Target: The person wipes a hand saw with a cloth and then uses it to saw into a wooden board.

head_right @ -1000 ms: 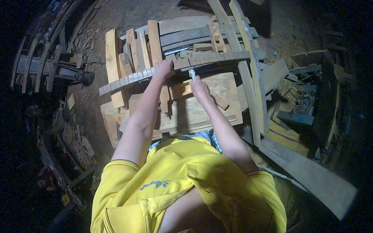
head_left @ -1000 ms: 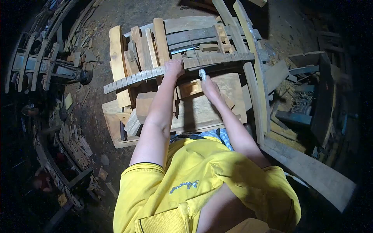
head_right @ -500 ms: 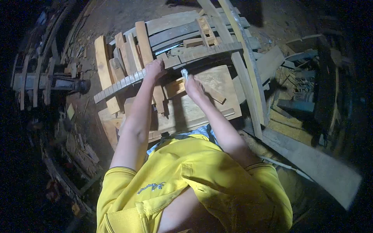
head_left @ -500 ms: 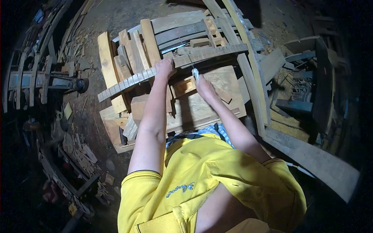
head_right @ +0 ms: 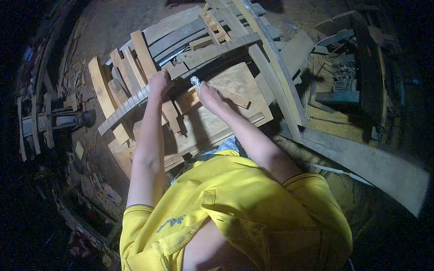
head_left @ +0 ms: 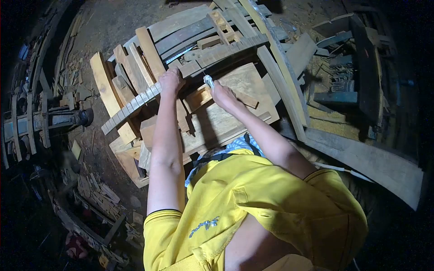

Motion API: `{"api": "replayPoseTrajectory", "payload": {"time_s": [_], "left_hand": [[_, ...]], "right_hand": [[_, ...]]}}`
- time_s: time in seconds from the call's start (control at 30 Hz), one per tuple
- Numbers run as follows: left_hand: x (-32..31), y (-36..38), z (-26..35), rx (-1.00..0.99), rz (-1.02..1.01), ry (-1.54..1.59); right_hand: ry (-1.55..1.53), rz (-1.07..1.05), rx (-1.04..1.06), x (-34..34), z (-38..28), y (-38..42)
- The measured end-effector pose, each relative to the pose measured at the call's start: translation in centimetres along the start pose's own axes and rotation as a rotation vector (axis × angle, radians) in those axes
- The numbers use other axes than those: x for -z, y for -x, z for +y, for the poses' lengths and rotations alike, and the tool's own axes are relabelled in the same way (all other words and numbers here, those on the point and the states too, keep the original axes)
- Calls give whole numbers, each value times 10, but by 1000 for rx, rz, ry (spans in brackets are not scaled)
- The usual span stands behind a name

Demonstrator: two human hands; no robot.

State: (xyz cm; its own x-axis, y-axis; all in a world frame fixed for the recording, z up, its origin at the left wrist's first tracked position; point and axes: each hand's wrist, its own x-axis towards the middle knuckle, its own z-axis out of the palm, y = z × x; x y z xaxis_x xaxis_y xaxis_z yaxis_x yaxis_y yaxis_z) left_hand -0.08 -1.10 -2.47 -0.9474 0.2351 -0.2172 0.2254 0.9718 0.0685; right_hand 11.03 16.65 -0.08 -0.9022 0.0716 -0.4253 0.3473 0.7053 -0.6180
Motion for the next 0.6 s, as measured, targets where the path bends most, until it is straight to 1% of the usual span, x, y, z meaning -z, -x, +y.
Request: {"api": "replayPoseTrajectory", "payload": {"time_s": [0.1, 0.17, 0.23, 0.3, 0.4, 0.43, 0.5, 0.53, 0.6], "left_hand": [[-3, 0, 0, 6, -7, 26], [0, 3, -3, -66, 42, -9], [6, 5, 0, -54, 41, -23], [9, 4, 5, -37, 42, -24], [9, 5, 3, -24, -25, -17], [11, 4, 4, -20, -6, -17], [11, 7, 6, -21, -2, -19], [11, 8, 6, -24, -4, -22], [11, 5, 4, -27, 1, -34]], "right_hand": [[-62, -2, -52, -1, -15, -32], [-38, 16, -34, -5, -22, -58], [-10, 38, -19, -2, -26, -57], [2, -86, -45, 5, -22, -44], [56, -105, -73, 4, -10, -13], [60, -109, -76, 4, -10, -14], [-4, -52, -107, 2, -11, -22], [-3, -96, -87, 1, -14, -37], [-11, -81, -85, 0, -25, -53]]}}
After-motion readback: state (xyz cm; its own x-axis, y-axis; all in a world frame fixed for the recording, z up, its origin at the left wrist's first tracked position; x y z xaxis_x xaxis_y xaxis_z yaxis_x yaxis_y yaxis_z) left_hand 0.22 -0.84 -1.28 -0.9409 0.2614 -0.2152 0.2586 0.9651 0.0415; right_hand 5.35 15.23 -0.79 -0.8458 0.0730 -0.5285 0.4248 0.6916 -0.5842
